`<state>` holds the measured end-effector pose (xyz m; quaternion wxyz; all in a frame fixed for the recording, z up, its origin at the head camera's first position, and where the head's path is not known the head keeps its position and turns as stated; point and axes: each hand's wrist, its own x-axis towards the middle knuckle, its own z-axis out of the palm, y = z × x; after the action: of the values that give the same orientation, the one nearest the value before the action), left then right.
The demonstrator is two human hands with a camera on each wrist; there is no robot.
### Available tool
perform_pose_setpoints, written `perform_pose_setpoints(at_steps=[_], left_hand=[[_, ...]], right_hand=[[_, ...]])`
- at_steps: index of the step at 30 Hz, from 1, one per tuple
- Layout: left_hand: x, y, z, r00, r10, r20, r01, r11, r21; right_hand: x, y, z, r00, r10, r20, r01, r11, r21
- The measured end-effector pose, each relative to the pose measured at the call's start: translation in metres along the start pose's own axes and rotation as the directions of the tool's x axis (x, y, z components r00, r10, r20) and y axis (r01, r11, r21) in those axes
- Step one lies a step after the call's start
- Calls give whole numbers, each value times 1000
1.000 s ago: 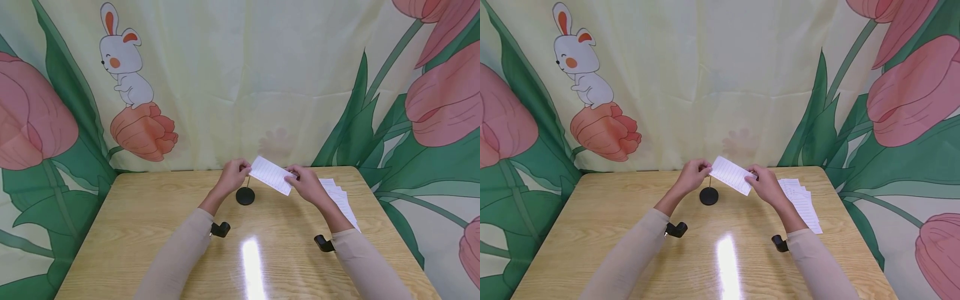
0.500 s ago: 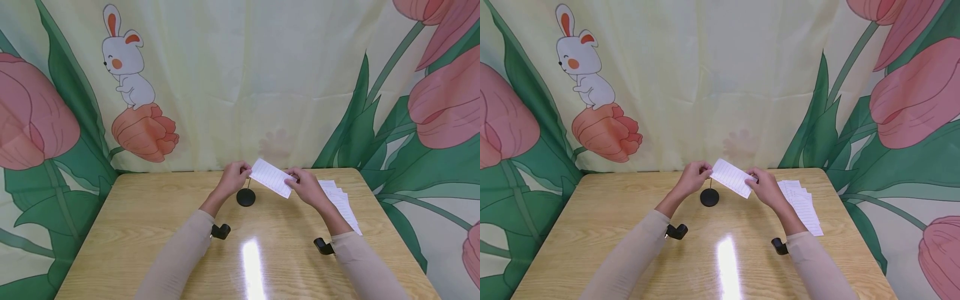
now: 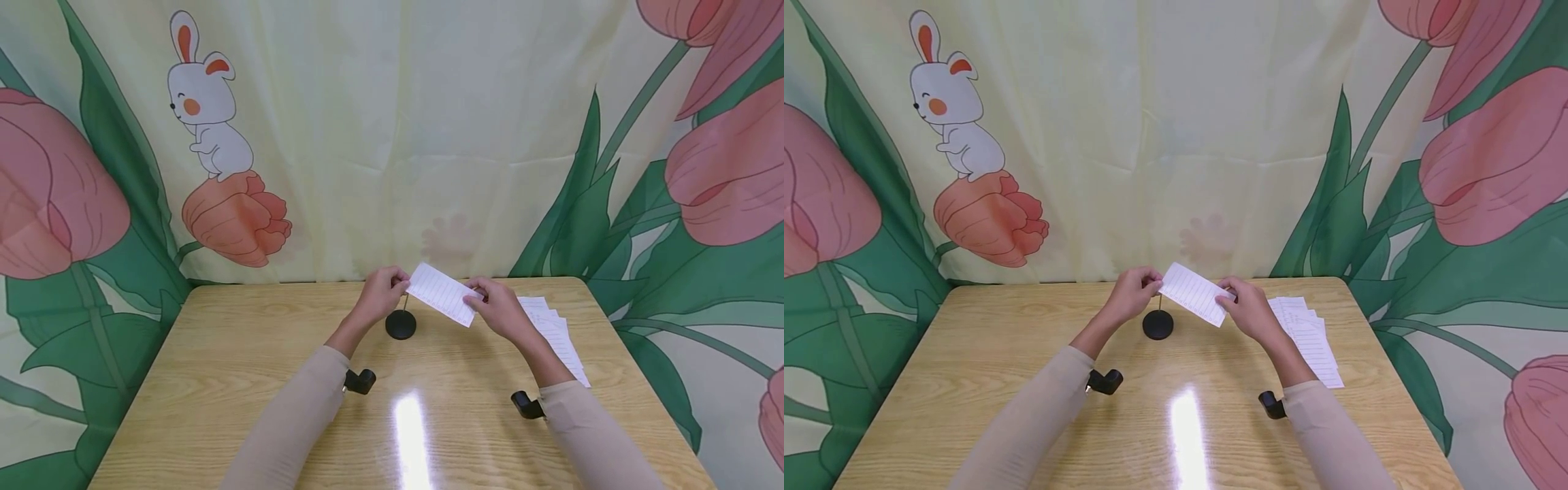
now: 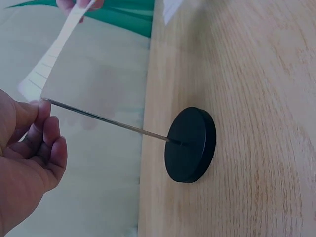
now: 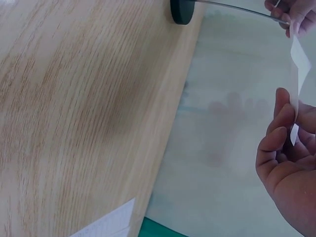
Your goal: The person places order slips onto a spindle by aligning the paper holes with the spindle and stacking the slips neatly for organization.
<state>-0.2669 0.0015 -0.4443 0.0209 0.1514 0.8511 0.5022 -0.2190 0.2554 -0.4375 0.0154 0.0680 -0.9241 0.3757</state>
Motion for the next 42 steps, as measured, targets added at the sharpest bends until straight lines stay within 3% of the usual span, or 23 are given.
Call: perform_pose_setpoints(at_steps=[9, 27, 42], left_hand=[[-1, -1, 1, 1000, -9, 2, 9, 1000, -29], [-3, -6, 4, 999, 36, -9, -36, 998, -55], [-3, -10, 6, 999, 39, -13, -39, 999, -24]], right_hand=[[-1, 2, 1, 1000, -11, -5, 11, 1000, -6], [-4, 7, 5, 1000, -18, -22, 18, 1000, -8], [-5, 6, 8, 1000, -7, -26, 6, 1000, -22]])
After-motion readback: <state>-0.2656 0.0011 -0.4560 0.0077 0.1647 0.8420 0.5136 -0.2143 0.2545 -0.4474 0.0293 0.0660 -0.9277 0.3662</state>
